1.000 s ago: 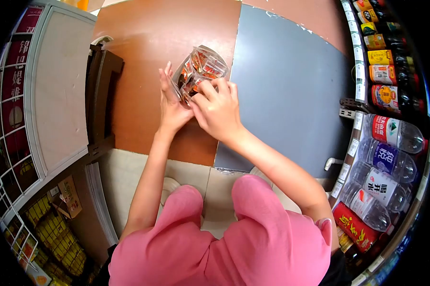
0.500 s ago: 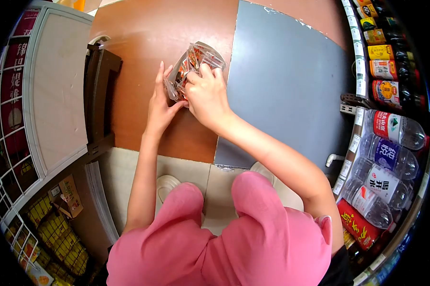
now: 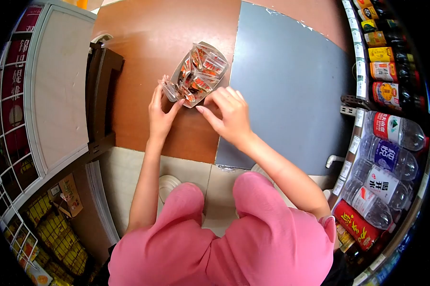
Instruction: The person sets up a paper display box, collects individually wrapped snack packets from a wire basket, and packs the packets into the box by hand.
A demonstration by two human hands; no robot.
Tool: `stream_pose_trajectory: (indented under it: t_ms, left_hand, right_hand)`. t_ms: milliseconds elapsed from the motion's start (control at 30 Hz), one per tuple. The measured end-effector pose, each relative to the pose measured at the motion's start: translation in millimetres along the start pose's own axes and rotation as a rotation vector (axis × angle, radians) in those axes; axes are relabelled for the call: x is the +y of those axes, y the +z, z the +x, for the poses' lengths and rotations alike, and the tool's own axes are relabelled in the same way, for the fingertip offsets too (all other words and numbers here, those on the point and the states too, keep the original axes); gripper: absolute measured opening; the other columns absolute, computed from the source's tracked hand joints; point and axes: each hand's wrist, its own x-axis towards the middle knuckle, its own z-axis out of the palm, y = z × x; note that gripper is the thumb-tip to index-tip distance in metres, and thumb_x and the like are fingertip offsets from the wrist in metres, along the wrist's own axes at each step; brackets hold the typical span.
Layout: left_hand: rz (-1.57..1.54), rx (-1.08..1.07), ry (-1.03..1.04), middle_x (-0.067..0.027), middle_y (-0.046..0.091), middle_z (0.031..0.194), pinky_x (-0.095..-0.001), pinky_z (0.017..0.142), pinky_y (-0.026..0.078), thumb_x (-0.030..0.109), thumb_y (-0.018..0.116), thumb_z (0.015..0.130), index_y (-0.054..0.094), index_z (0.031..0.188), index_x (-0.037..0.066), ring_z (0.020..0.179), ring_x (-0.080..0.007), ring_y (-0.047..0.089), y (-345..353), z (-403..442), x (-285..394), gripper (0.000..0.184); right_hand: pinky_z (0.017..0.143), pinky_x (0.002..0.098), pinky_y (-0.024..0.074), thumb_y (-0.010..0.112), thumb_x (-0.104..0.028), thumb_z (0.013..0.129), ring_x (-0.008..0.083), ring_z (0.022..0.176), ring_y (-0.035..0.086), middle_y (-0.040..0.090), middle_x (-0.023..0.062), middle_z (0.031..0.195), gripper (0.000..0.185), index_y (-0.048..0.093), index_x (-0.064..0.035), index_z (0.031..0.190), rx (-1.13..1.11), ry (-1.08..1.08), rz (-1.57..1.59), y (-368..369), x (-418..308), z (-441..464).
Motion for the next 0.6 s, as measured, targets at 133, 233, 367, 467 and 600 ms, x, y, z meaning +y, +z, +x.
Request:
stream_pose_trajectory:
  t_ms: [133, 233, 367, 467, 600]
  left_hand:
    - [0.133, 0.072, 0.003, -0.0193, 0.056, 0.136, -0.0381, 0.107, 0.041, 0.005, 0.077, 0.078, 0.050, 0.136, -0.003, 0.129, -0.0298, 0.051, 8.3, -2.8, 13.3, 0.064]
    - [0.352, 0.099, 0.087, -0.0182, 0.058, 0.133, -0.0392, 0.104, 0.044, 0.005, 0.077, 0.076, 0.054, 0.132, -0.003, 0.123, -0.0325, 0.055, 11.8, -1.7, 11.9, 0.061]
    - [0.323, 0.064, 0.061, -0.0182, 0.058, 0.133, -0.0398, 0.103, 0.045, 0.006, 0.077, 0.076, 0.053, 0.134, -0.003, 0.121, -0.0331, 0.056, 9.4, 0.2, 11.5, 0.064]
    - [0.257, 0.067, 0.015, -0.0185, 0.057, 0.134, -0.0401, 0.102, 0.045, 0.007, 0.077, 0.078, 0.049, 0.138, -0.001, 0.121, -0.0330, 0.056, 8.5, -2.5, 9.8, 0.067]
    - [0.251, 0.102, 0.049, -0.0178, 0.056, 0.134, -0.0404, 0.101, 0.045, 0.005, 0.075, 0.078, 0.044, 0.143, 0.002, 0.120, -0.0332, 0.055, 14.1, -2.9, 10.7, 0.072]
  right_hand:
    - [0.062, 0.0351, 0.0437, 0.074, -0.020, 0.081, 0.0231, 0.068, 0.060, 0.064, 0.0047, 0.076, 0.016, 0.065, -0.0072, 0.082, -0.077, 0.010, -0.001, 9.1, -2.7, -2.6]
    - [0.059, 0.0353, 0.0478, 0.074, -0.019, 0.082, 0.0233, 0.066, 0.063, 0.066, 0.0054, 0.077, 0.014, 0.066, -0.0068, 0.085, -0.048, 0.021, 0.052, 17.1, -8.0, -3.2]
    - [0.059, 0.0359, 0.0508, 0.073, -0.017, 0.083, 0.0240, 0.068, 0.066, 0.069, 0.0056, 0.080, 0.013, 0.066, -0.0074, 0.088, -0.009, 0.064, 0.033, 7.9, -23.5, 8.3]
    - [0.060, 0.0363, 0.0510, 0.071, -0.016, 0.084, 0.0239, 0.070, 0.066, 0.069, 0.0054, 0.080, 0.011, 0.066, -0.0087, 0.089, -0.002, 0.058, -0.013, 6.2, -26.3, 20.9]
    - [0.057, 0.0333, 0.0495, 0.071, -0.013, 0.083, 0.0211, 0.062, 0.063, 0.068, 0.0056, 0.078, 0.009, 0.067, -0.0081, 0.090, 0.016, -0.050, -0.045, 15.5, -17.6, 28.9]
